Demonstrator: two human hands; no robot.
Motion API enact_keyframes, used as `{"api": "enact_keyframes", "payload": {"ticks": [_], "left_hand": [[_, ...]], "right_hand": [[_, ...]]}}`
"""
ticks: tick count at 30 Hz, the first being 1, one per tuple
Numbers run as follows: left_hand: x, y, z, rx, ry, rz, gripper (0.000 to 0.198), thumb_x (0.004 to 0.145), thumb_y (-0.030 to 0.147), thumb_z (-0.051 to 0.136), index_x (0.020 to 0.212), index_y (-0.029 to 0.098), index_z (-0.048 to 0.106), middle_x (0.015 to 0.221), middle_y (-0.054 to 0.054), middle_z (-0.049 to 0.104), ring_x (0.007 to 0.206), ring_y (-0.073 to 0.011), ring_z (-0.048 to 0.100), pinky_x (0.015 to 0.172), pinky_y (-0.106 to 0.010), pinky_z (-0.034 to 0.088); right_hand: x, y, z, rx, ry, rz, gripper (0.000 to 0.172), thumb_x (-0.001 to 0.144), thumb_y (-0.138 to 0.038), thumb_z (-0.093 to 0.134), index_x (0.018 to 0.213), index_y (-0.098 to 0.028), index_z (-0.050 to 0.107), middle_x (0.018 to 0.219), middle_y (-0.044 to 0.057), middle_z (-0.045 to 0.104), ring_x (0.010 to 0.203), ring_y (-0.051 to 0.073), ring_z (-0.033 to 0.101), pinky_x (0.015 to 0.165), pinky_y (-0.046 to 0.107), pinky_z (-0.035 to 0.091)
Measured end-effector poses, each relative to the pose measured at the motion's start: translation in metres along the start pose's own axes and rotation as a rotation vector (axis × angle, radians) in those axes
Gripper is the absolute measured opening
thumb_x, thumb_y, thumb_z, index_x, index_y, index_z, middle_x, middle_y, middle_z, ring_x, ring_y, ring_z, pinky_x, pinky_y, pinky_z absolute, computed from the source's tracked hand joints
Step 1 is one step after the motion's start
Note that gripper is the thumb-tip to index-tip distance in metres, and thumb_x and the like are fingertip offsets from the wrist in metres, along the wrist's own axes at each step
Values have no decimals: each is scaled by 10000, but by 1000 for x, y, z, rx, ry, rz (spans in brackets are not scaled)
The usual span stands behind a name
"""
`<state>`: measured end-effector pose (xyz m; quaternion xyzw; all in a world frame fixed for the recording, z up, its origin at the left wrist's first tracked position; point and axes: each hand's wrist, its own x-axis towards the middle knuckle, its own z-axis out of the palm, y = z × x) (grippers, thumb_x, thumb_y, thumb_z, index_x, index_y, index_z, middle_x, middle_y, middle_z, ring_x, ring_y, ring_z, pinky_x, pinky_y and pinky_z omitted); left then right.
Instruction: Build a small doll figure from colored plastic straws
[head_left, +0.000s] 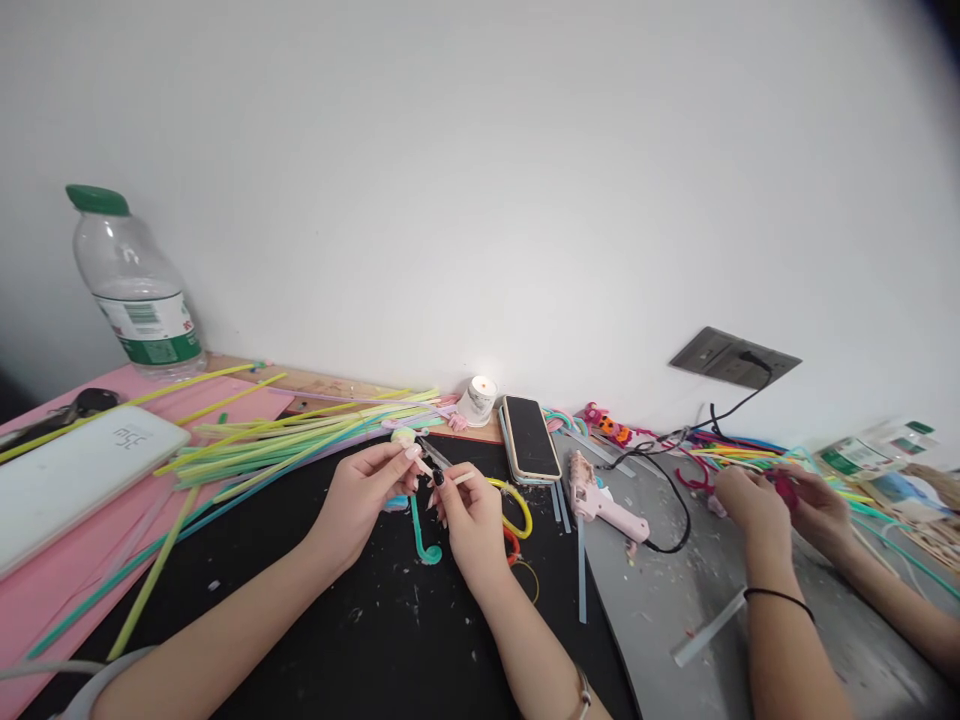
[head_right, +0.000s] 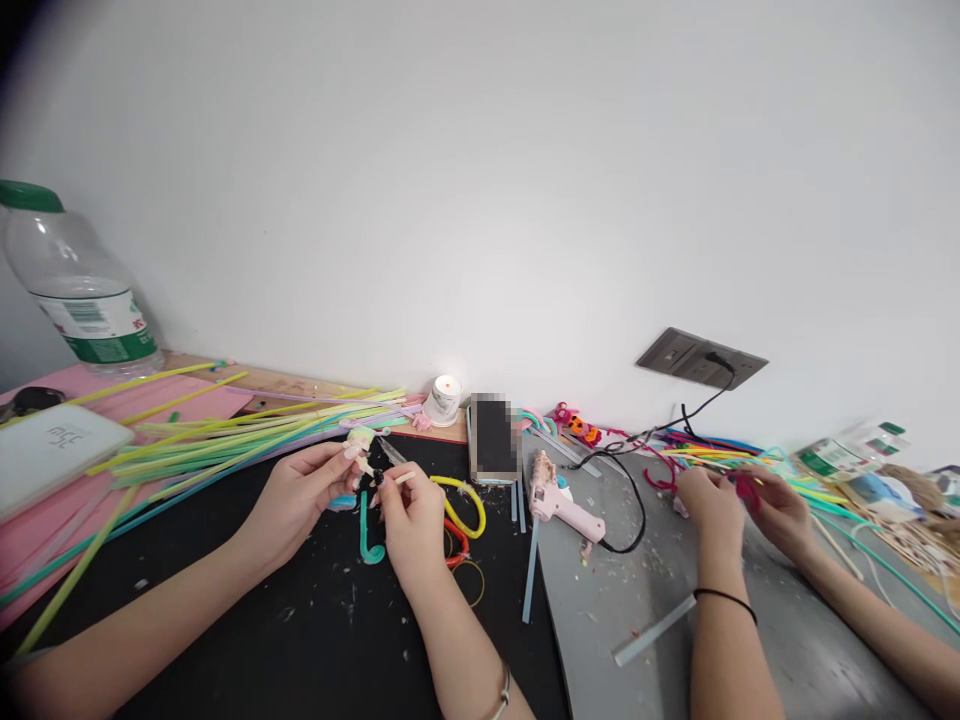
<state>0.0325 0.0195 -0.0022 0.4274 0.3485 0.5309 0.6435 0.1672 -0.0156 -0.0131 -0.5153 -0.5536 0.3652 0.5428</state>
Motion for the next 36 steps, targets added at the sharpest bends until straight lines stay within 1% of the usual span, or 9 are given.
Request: {"api": "enact_keyframes", "payload": {"ticks": [6,10,13,16,20,24,27,33,36], "left_hand": [[2,-1,-3,176,-5,76,237,799,347,649,661,156,622,607,27,557,591,-101,492,589,-215,416],[0,1,-4,371,-71,140,271,826,356,601,632,166,596,589,28,555,589,-114,507,600,-229,413],[-2,2,-4,500,-127,158,256,838,334,569,638,175,583,581,30,546,577,-123,511,586,-235,406],[-5,5,-2,663,-215,224,239,839,278,549,624,177,574,589,26,550,580,-126,511,573,-234,384],[-11,6,4,825,-393,309,263,837,216,520,579,172,542,592,25,535,580,-116,496,576,-227,358],[-15,5,9,823,-512,254,242,811,158,495,571,171,521,608,25,535,577,-111,482,562,-219,350],[-17,4,10,811,-515,204,252,786,156,491,536,177,485,578,28,498,544,-111,432,522,-221,312],[-17,3,11,591,-423,-44,270,791,303,550,557,197,469,492,53,468,460,-110,450,478,-211,338],[-17,2,10,559,-433,-67,266,783,311,562,554,195,492,484,51,490,449,-111,469,468,-207,347]], "right_hand": [[1,0,1,65,21,29,196,873,-335,520,757,-178,512,612,-16,541,480,91,427,457,214,322],[2,-3,1,156,44,58,208,875,-361,510,757,-193,475,579,-47,485,459,86,400,436,206,302],[3,-3,-4,132,39,50,265,891,-388,485,709,-199,448,546,-62,436,451,83,359,439,212,271],[3,-3,-10,25,44,-1,353,899,-396,472,616,-195,405,529,-63,373,481,86,317,464,224,240],[2,-4,-15,-78,9,-61,390,893,-365,473,568,-195,342,544,-63,293,519,90,267,488,237,209],[1,-5,-14,-133,-105,-105,396,893,-334,461,554,-195,311,542,-60,276,528,93,261,498,243,200],[0,-6,-13,-171,-146,-127,395,897,-317,450,551,-193,307,540,-58,279,528,94,267,504,245,203],[1,-10,-16,-143,-9,-70,395,902,-371,438,570,-202,307,548,-60,281,522,96,265,490,236,210],[1,-10,-16,-138,-39,-56,408,895,-386,448,560,-200,311,542,-60,279,518,95,271,492,237,209]]}}
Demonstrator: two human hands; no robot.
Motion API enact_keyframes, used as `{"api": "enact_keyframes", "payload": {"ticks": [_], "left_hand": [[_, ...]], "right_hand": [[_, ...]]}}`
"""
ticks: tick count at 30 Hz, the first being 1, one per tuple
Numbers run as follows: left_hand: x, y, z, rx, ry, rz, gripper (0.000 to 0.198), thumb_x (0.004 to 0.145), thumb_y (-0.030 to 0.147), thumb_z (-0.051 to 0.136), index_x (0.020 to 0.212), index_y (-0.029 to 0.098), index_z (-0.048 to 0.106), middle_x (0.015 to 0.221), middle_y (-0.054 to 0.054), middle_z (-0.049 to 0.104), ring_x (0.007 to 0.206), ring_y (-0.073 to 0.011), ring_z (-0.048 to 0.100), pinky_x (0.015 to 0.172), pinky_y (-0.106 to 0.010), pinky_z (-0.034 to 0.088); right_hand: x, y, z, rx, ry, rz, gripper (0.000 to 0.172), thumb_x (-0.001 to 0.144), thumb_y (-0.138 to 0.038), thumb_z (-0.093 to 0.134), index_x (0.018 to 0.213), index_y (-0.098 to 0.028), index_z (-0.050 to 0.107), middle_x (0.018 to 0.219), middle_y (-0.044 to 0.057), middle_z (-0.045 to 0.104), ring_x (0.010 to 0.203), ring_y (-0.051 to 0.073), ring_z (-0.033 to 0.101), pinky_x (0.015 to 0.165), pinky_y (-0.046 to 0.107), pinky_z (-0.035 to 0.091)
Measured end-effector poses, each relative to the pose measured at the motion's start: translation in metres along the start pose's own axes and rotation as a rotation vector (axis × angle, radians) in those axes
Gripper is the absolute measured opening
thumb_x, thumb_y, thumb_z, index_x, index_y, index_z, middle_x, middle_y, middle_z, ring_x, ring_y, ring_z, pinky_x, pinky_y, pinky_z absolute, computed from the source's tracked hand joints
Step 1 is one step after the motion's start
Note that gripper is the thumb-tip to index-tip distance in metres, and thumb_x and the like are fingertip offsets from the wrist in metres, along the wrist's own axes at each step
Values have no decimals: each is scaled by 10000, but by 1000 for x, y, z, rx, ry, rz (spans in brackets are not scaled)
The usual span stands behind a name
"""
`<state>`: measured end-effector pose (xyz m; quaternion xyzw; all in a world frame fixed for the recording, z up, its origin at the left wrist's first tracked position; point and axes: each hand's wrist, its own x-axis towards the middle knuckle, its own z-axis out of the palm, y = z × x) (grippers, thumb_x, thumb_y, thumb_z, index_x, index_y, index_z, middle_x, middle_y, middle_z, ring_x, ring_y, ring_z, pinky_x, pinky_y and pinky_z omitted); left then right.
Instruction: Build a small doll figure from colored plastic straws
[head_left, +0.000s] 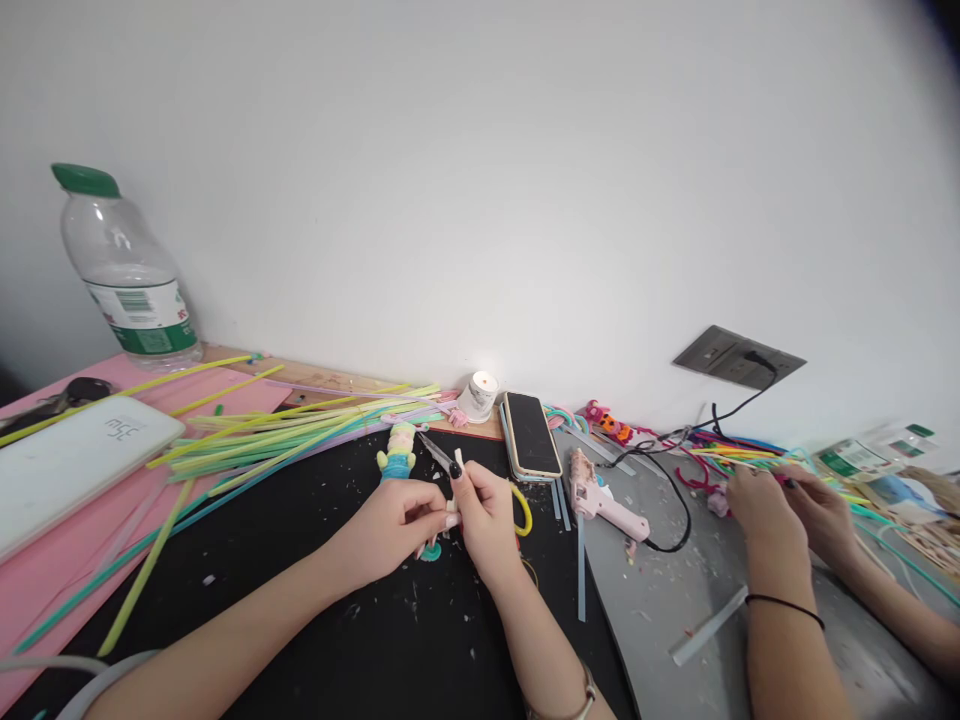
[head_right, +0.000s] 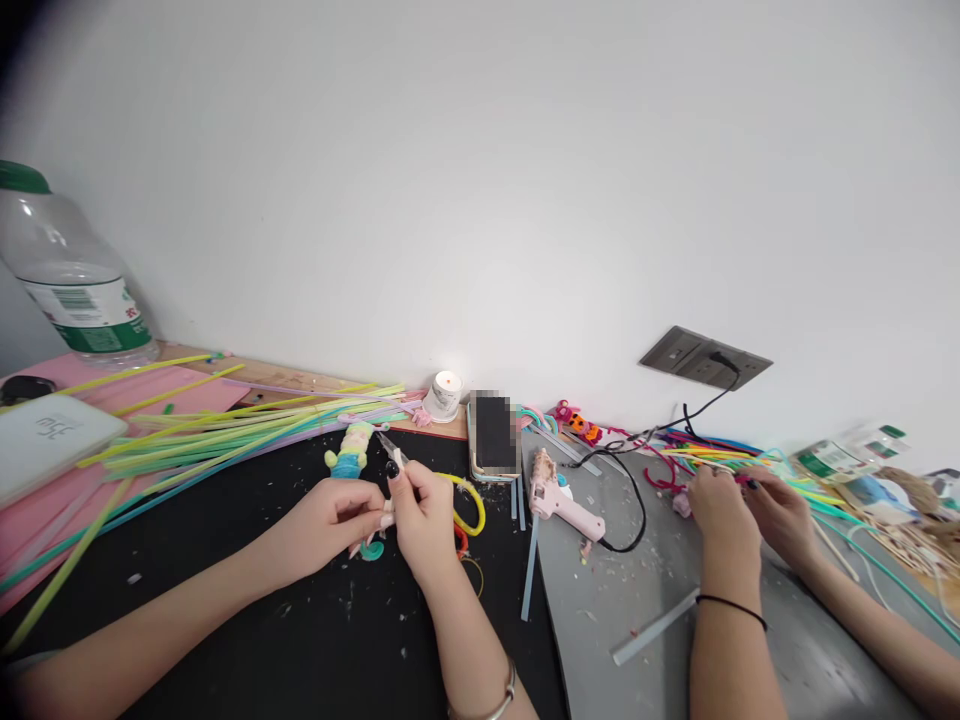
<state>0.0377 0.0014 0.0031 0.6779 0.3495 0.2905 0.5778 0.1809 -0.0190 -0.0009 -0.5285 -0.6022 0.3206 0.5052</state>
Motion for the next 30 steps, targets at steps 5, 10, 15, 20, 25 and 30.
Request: {"api": "enact_keyframes", "payload": {"ticks": [5,10,15,20,25,30], "left_hand": [[0,-3,0,33,-28,-4,270,789,282,561,543,188,504,477,51,500,422,-101,464,436,-202,334],[0,-3,1,17,144,110,90,761,261,639,814,193,663,687,-5,665,594,-152,629,556,-231,489],[-1,-4,-2,73,343,211,178,763,242,654,929,226,716,851,-34,746,727,-198,697,669,-269,540],[-1,-7,-7,217,419,340,119,788,247,640,824,248,754,726,-16,750,634,-187,683,636,-262,512],[1,-7,-11,255,370,342,168,826,239,586,789,239,750,675,-11,738,607,-176,679,646,-254,496],[1,-4,-10,191,365,246,156,826,248,577,768,214,718,602,6,691,575,-167,662,616,-252,489]], "right_hand": [[0,3,2,4,-41,-12,414,890,-369,470,547,-194,319,537,-59,282,524,94,268,495,239,207],[5,7,1,199,132,77,380,871,-428,498,587,-194,403,525,-60,357,491,90,300,469,223,241],[5,6,4,304,95,125,344,828,-442,560,613,-182,493,527,-38,461,478,97,386,476,225,302],[4,6,6,303,39,120,354,852,-441,537,620,-178,490,538,-31,473,488,93,376,479,224,288],[3,5,1,109,49,77,396,880,-448,481,588,-187,423,522,-54,366,490,91,305,475,231,231],[1,6,1,57,46,42,397,890,-428,466,581,-184,420,540,-48,361,516,96,302,496,239,231]]}}
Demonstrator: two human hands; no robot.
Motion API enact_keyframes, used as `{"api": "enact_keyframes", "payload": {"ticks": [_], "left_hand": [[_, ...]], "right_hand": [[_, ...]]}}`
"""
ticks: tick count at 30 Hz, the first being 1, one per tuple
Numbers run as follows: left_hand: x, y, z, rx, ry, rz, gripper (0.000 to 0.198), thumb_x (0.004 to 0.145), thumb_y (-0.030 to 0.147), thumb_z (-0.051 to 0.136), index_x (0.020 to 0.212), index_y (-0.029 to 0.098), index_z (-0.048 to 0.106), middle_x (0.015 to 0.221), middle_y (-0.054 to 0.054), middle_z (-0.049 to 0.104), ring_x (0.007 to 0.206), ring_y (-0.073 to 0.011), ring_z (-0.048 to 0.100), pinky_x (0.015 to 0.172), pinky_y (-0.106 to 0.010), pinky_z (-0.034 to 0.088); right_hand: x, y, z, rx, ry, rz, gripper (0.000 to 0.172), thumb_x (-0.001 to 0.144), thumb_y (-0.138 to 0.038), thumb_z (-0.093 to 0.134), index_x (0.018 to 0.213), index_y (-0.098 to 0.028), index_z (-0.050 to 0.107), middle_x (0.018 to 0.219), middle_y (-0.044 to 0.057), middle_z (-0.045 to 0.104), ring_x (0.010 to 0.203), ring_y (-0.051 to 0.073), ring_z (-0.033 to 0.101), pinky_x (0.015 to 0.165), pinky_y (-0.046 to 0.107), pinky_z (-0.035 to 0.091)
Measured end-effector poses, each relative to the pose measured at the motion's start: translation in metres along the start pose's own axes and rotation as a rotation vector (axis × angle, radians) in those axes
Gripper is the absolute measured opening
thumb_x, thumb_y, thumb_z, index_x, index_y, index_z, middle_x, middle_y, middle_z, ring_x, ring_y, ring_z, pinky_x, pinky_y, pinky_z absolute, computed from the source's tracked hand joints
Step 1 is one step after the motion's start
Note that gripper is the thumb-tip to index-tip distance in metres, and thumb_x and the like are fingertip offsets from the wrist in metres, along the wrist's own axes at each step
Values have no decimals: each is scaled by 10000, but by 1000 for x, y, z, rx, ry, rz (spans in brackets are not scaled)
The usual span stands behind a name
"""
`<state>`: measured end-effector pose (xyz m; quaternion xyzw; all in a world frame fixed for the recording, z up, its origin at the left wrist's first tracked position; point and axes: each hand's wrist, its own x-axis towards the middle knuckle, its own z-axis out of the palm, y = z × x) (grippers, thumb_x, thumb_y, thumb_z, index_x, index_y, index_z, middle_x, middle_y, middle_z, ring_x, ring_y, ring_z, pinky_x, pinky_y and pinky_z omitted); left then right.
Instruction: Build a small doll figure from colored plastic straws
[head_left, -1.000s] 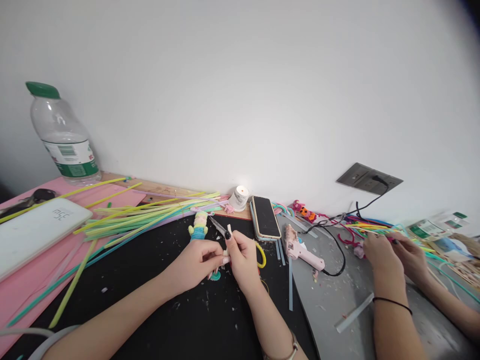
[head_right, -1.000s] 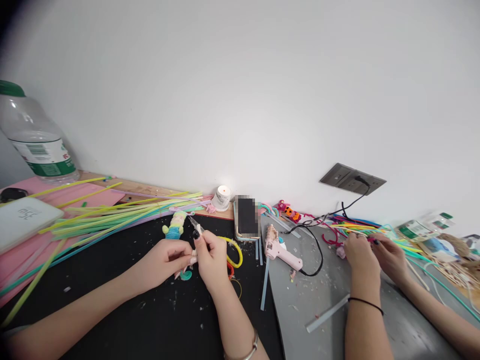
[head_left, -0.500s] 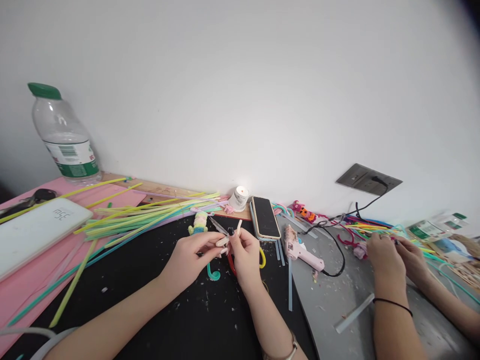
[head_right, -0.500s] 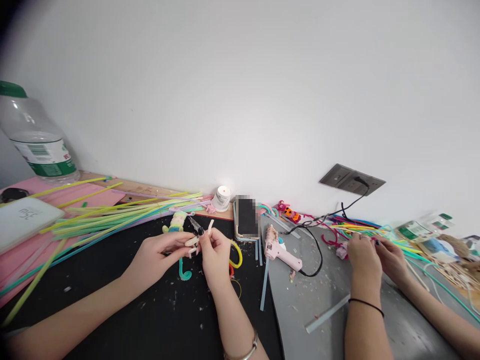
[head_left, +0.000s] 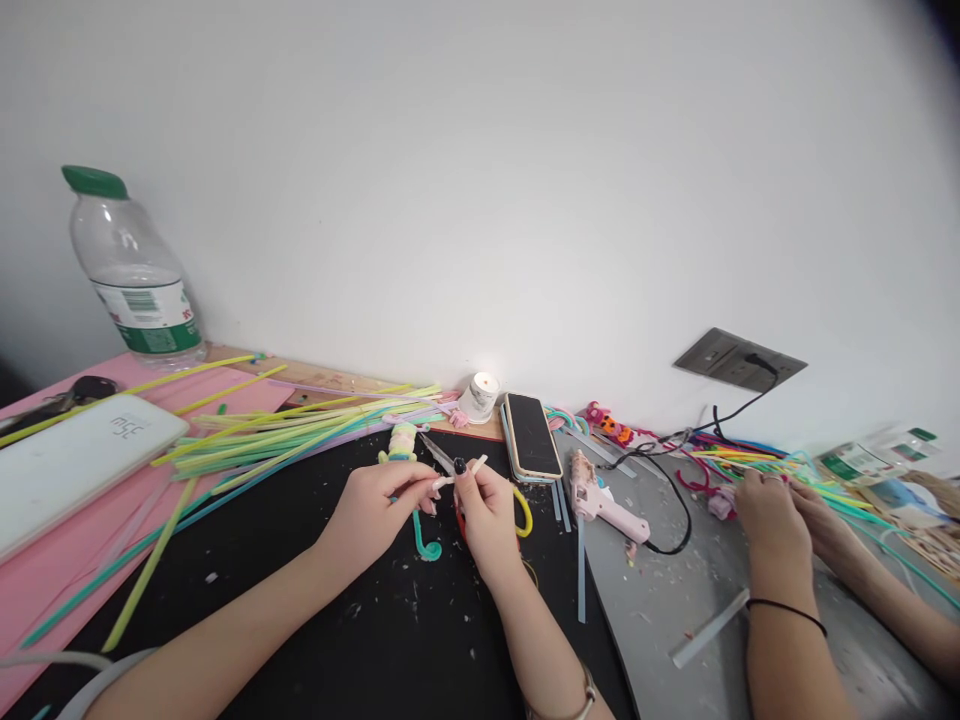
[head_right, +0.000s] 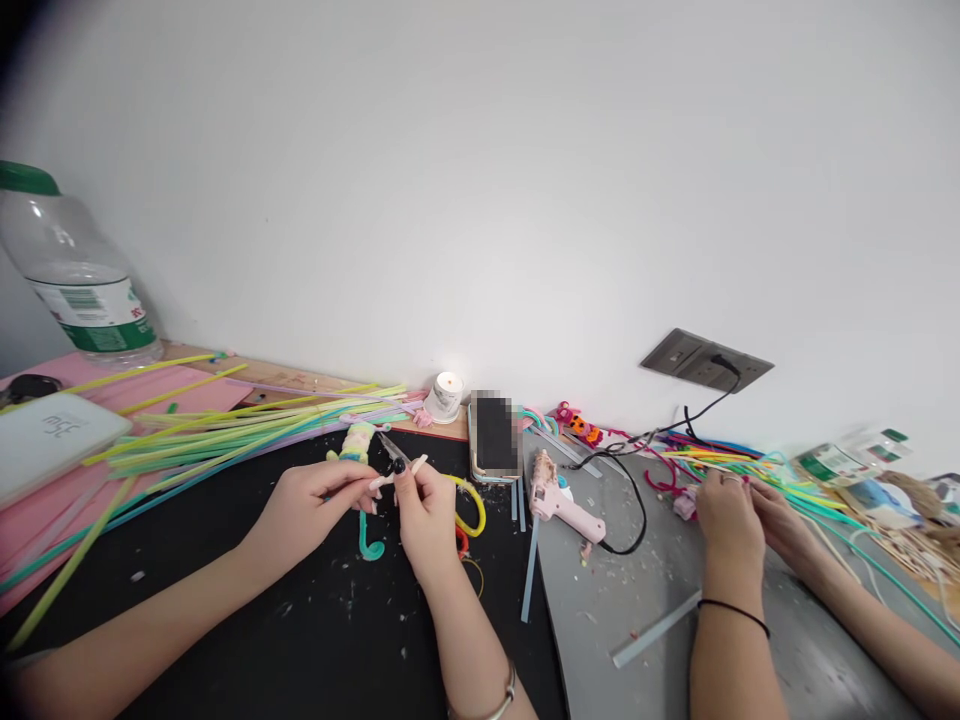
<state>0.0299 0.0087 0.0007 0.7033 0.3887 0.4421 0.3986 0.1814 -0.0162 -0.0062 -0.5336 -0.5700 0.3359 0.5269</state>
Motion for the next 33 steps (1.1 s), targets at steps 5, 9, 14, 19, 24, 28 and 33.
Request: {"api": "enact_keyframes", "payload": {"ticks": [5,9,14,19,24,28,33], "left_hand": [[-1,0,1,-148,64,-46,149,779,254,636,896,222,723,759,-17,739,607,-177,677,624,-267,522],[0,-1,-1,9,93,87,111,764,250,661,815,259,760,717,-11,752,647,-195,680,668,-280,514],[0,-6,-2,94,74,178,145,807,245,618,812,261,762,745,-14,757,657,-183,684,672,-259,510],[-1,-5,-4,114,25,172,172,827,238,584,765,237,744,698,-17,726,643,-174,658,663,-255,487],[1,-1,1,-237,79,-162,144,749,265,672,880,231,720,796,-15,729,715,-188,667,693,-278,507],[2,-1,6,-496,95,-321,167,732,294,701,868,198,712,728,1,684,651,-143,605,646,-245,491],[1,-3,8,-555,96,-303,191,780,348,668,730,163,677,590,25,558,587,-115,491,576,-228,431]], "right_hand": [[1,4,4,168,-17,64,440,875,-476,470,548,-183,437,502,-48,365,475,87,280,473,234,222],[2,2,6,256,-45,107,468,843,-522,498,525,-186,428,455,-55,361,437,78,265,452,230,213],[1,-1,5,255,-60,120,472,828,-539,507,524,-189,422,462,-54,362,441,77,270,454,229,207],[1,1,5,255,-74,98,458,845,-509,505,530,-186,423,479,-52,364,457,80,269,463,232,202],[1,3,7,305,-61,84,417,870,-478,496,580,-180,463,525,-48,375,472,83,297,466,229,225],[0,-2,8,326,-99,79,356,889,-449,485,656,-180,508,549,-47,413,473,84,329,458,222,247],[-1,-6,9,247,-169,35,333,901,-418,484,687,-171,549,585,-36,446,481,81,353,460,221,267]]}}
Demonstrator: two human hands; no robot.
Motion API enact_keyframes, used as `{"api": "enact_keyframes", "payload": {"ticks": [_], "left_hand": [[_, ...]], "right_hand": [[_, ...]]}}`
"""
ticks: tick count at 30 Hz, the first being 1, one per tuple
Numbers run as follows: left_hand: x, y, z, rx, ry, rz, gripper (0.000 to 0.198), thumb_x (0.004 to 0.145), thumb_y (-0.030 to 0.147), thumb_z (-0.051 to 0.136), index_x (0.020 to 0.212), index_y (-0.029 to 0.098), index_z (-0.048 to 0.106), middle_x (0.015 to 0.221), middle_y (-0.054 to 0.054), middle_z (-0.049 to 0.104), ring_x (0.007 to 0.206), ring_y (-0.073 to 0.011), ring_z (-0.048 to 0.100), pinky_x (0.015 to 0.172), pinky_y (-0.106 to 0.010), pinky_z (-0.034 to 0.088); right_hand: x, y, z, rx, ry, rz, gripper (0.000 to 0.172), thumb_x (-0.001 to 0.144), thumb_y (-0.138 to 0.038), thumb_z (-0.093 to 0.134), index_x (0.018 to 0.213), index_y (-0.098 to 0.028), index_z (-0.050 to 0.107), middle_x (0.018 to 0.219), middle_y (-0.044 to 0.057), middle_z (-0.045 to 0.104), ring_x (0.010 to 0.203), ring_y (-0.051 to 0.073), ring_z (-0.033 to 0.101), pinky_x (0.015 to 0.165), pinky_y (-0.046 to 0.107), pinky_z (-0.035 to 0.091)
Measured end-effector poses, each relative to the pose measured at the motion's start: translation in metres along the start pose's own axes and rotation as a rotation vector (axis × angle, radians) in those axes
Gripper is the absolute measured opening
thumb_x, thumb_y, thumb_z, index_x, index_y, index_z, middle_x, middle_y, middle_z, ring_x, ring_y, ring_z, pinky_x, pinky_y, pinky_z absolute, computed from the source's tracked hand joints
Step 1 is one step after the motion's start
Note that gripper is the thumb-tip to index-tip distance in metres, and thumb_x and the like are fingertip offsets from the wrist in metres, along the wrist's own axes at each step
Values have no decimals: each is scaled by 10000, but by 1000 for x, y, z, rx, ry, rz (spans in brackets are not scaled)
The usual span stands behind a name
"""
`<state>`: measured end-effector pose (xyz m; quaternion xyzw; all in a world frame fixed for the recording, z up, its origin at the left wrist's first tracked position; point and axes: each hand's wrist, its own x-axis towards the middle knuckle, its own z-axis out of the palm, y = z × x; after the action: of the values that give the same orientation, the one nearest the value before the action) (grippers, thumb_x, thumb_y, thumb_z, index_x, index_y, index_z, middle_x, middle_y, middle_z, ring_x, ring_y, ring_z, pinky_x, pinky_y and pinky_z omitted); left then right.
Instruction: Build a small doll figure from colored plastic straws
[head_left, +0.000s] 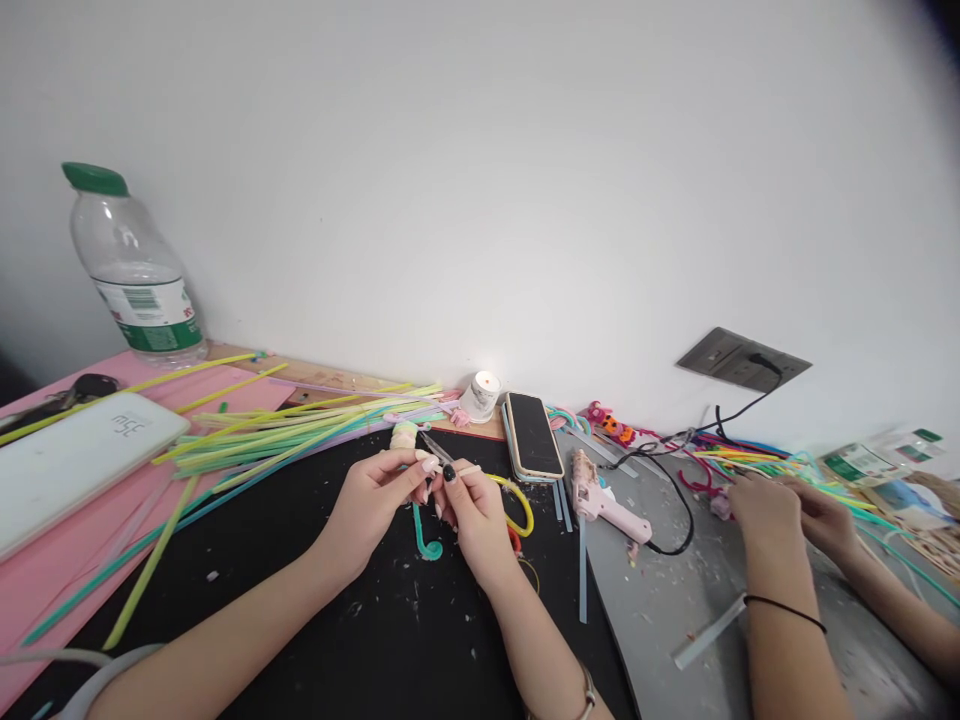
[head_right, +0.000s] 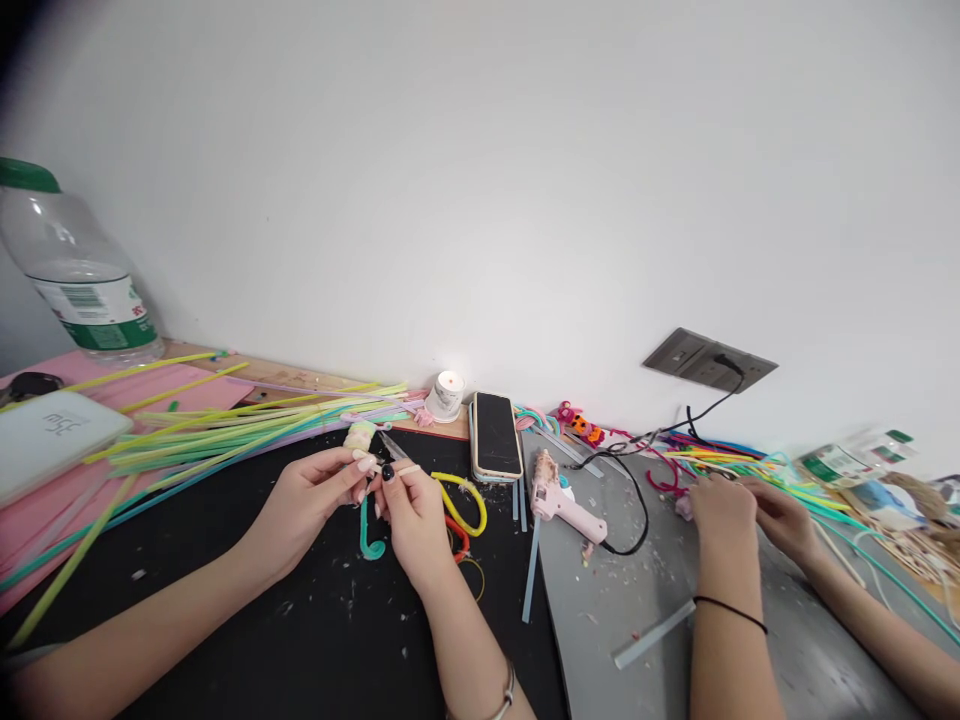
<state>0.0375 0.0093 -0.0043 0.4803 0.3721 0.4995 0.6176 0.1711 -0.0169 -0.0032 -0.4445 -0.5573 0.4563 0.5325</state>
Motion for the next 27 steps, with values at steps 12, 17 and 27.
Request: {"api": "enact_keyframes", "payload": {"ticks": [12,17,27], "left_hand": [[2,5,-2,220,-69,95,298,850,356,563,618,170,557,562,44,494,570,-111,464,580,-229,374],[0,9,-4,410,-122,148,272,849,327,545,624,175,544,562,51,472,547,-109,451,554,-229,346],[3,14,-5,376,-407,17,294,813,327,572,577,168,499,609,57,454,512,-80,462,522,-207,367]], "right_hand": [[-2,4,-4,-162,7,-73,342,916,-332,460,622,-168,521,562,-36,422,507,90,359,505,235,268],[-2,4,-8,-192,76,-76,386,903,-368,455,570,-185,386,542,-51,328,520,94,284,510,249,213],[-2,8,-13,82,-32,75,377,828,-376,520,541,-190,361,526,-63,233,502,86,178,482,253,130]]}}
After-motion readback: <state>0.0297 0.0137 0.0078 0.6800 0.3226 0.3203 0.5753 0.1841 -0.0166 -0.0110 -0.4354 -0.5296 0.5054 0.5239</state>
